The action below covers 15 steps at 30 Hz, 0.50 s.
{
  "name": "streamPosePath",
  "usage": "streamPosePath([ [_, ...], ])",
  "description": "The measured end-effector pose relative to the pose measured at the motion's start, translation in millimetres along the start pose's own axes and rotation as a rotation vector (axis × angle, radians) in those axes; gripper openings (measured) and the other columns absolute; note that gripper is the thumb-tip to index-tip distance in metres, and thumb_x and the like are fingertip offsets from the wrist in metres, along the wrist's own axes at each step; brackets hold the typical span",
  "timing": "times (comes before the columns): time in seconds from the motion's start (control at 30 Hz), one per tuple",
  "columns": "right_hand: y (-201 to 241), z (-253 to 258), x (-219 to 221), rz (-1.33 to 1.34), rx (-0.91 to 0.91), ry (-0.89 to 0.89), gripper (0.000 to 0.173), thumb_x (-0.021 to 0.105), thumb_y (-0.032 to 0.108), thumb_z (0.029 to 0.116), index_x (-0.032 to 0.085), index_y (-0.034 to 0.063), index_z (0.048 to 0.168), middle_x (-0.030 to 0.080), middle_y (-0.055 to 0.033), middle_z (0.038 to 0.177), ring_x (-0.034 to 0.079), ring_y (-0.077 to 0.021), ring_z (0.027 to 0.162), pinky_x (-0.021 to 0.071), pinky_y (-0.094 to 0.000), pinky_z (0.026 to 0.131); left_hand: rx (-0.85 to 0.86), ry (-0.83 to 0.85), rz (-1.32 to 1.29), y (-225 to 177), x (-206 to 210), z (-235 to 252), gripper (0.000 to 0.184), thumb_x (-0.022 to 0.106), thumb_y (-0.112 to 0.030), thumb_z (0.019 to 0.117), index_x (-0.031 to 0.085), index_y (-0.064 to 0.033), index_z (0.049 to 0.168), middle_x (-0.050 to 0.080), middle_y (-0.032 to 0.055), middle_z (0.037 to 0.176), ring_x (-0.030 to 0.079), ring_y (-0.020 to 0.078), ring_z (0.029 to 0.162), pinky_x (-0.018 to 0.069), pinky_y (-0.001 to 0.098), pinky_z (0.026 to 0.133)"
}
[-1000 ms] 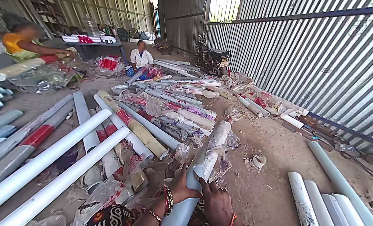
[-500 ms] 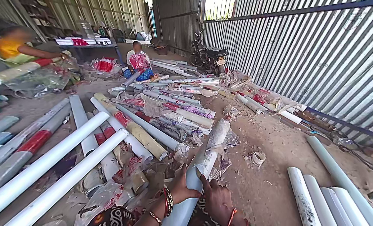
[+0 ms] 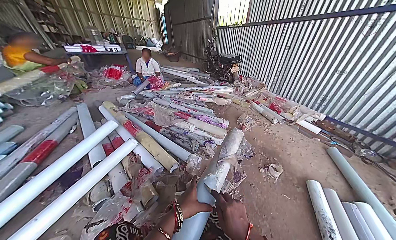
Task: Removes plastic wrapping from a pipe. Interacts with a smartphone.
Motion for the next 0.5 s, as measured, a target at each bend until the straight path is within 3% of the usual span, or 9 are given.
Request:
streamPosePath([
  [0.07,4,3,0,-0.098,-0.025,-0.026,0.043,0.057,0.013,0.0942,0.069,0.0145,0.135,0.072,-0.0231,0.092,0.070,-0.0420,0.069,0.0540,-0.0559,0.056,0.003,-0.010,0.004,-1,-2,0,0.139,0.095,-0.038,0.0694,-0.001,0.0063,0.161,0.030,0.0316,0.161,0.036,0.0392,0.150,0.0305,0.0472,0.123],
  [0.27,-21,21,8,-0.205,0.146,0.169,0.053,0.058,0.020,0.0988,0.052,0.0166,0.151,0.068,-0.0281,0.113,0.071,-0.0450,0.085,0.0548,-0.0580,0.072,-0.027,0.001,-0.005,-3,-2,-1,0.137,0.094,-0.034,0.0720,-0.003,0.0060,0.161,0.029,0.0318,0.162,0.036,0.0391,0.150,0.0300,0.0469,0.123],
  [0.37,-34,29,1,-0.026,0.171,0.226,0.047,0.047,0.022,0.1045,0.053,0.0192,0.151,0.069,-0.0238,0.119,0.070,-0.0422,0.097,0.0540,-0.0585,0.081,-0.021,0.004,-0.020,-2,-2,-2,0.137,0.094,-0.032,0.0727,-0.004,0.0058,0.161,0.025,0.0315,0.164,0.033,0.0388,0.151,0.0285,0.0457,0.124],
  [0.43,-40,30,-10,0.146,0.151,0.195,0.043,0.044,0.022,0.1058,0.058,0.0155,0.147,0.071,-0.0208,0.121,0.069,-0.0406,0.107,0.0519,-0.0604,0.091,-0.008,0.000,-0.028,-1,-2,-2,0.138,0.094,-0.032,0.0716,-0.004,0.0054,0.161,0.026,0.0315,0.163,0.034,0.0388,0.151,0.0295,0.0459,0.124],
  [0.5,-35,24,-18,0.209,0.099,0.096,0.043,0.046,0.019,0.1033,0.062,0.0115,0.142,0.073,-0.0213,0.114,0.071,-0.0418,0.101,0.0529,-0.0619,0.086,-0.003,-0.006,-0.028,-1,-3,-2,0.139,0.094,-0.033,0.0710,-0.004,0.0056,0.161,0.028,0.0321,0.162,0.035,0.0395,0.150,0.0298,0.0466,0.123],
])
Point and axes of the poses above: each hand's wrist, its own z-axis towards the middle knuckle, its own x-axis out of the palm, y = z × x, the point moved 10 cm from there along z, towards the middle knuckle
